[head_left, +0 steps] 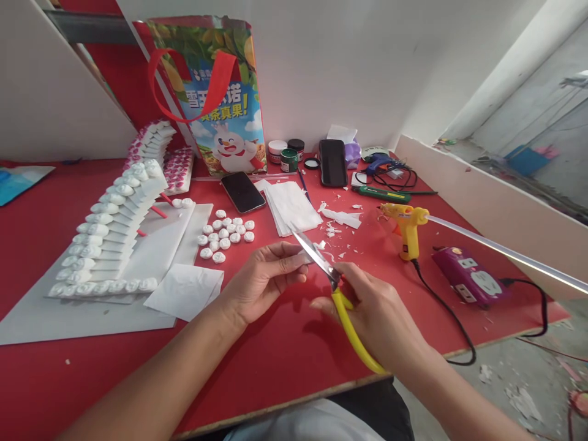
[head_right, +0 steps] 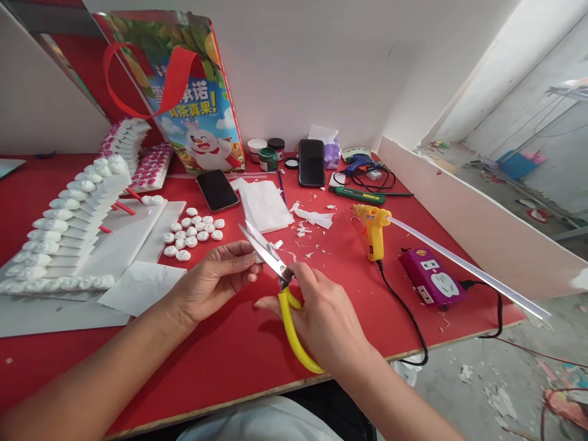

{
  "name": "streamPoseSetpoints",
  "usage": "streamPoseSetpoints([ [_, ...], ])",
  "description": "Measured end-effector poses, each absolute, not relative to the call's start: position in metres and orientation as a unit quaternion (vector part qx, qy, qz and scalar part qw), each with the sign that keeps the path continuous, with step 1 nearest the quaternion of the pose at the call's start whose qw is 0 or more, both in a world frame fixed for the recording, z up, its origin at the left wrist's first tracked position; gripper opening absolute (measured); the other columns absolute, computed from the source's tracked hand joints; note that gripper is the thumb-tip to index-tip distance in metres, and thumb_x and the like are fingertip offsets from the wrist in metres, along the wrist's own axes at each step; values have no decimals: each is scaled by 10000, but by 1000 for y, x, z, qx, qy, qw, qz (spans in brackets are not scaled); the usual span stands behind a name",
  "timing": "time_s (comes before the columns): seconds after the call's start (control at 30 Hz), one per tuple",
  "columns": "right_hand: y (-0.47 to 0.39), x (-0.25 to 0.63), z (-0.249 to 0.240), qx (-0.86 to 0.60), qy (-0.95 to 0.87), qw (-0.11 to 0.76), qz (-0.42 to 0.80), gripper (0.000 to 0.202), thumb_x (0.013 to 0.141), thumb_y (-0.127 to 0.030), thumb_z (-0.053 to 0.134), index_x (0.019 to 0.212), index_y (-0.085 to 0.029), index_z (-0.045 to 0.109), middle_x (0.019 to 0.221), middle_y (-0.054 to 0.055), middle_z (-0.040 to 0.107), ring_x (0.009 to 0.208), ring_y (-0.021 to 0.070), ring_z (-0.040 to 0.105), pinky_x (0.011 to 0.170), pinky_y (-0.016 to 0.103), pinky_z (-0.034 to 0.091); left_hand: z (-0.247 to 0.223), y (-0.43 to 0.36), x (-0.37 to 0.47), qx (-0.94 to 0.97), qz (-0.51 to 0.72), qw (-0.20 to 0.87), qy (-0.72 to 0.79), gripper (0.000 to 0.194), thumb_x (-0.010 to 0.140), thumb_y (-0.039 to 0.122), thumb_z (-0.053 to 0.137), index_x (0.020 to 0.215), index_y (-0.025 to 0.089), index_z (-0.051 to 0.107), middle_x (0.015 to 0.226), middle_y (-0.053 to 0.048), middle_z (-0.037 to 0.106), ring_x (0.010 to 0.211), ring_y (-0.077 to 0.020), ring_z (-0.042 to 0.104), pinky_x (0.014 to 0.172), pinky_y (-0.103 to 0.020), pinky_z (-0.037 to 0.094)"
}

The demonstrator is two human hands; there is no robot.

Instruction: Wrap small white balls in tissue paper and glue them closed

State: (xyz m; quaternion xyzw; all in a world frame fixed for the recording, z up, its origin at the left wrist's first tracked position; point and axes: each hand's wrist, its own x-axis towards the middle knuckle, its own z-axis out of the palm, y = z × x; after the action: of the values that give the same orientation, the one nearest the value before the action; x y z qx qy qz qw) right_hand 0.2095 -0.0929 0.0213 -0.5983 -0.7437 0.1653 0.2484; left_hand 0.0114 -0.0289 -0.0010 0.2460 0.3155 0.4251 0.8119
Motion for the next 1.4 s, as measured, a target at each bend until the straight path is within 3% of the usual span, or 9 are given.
streamPoseSetpoints([
  [0.13,-85,217,30,-629,-685,265,254,482,915,-692,569,1031,-224,554,582,-72,424,475,110,354,458,230,310,-1,-27,9,229,433,821,293,191,682,120,902,824,132,773,789,-43,745,644,-86,673,620,-150,575],
  [0.27,-74,223,37,-633,-687,276,224,562,855,-750,589,1064,-236,503,627,-68,430,515,130,399,466,245,329,0,-25,7,207,436,829,281,219,682,113,904,860,142,779,792,-42,740,652,-90,681,624,-156,587],
  [0.4,-66,227,36,-622,-673,281,286,492,925,-718,506,1054,-244,492,632,-68,428,531,132,432,491,248,369,-1,-23,4,188,444,821,305,264,649,86,917,882,117,798,809,-52,746,703,-101,704,677,-157,606],
  [0.6,-65,223,37,-610,-709,258,241,507,893,-727,559,1010,-238,487,596,-86,348,515,121,348,472,246,307,-4,-20,1,208,449,814,305,267,679,73,885,935,109,814,879,-59,757,716,-87,690,696,-151,601],
  [0.73,-68,217,36,-575,-754,241,207,583,875,-770,551,1057,-218,502,700,-23,502,581,152,455,513,271,383,-4,-19,-1,224,457,806,303,248,702,140,896,930,111,803,853,-51,735,706,-86,676,675,-149,589],
  [0.87,-71,211,28,-539,-797,238,131,673,875,-780,545,1176,-179,509,905,90,636,735,218,603,654,340,501,-2,-19,-2,234,471,801,288,200,689,143,911,844,135,785,753,-23,707,685,-85,669,649,-137,568],
  [1.07,-75,205,26,-523,-816,220,113,745,838,-824,538,1193,-169,531,885,86,626,740,228,620,661,344,507,-3,-20,-2,286,471,795,253,190,736,163,890,905,138,808,679,-14,671,627,-75,628,645,-143,543],
  [1.4,-75,202,27,-522,-818,224,93,648,908,-763,509,1144,-163,567,839,70,616,649,196,580,587,306,453,-1,-21,-3,284,471,800,240,159,726,146,890,864,148,810,649,-15,654,621,-87,609,582,-151,509],
])
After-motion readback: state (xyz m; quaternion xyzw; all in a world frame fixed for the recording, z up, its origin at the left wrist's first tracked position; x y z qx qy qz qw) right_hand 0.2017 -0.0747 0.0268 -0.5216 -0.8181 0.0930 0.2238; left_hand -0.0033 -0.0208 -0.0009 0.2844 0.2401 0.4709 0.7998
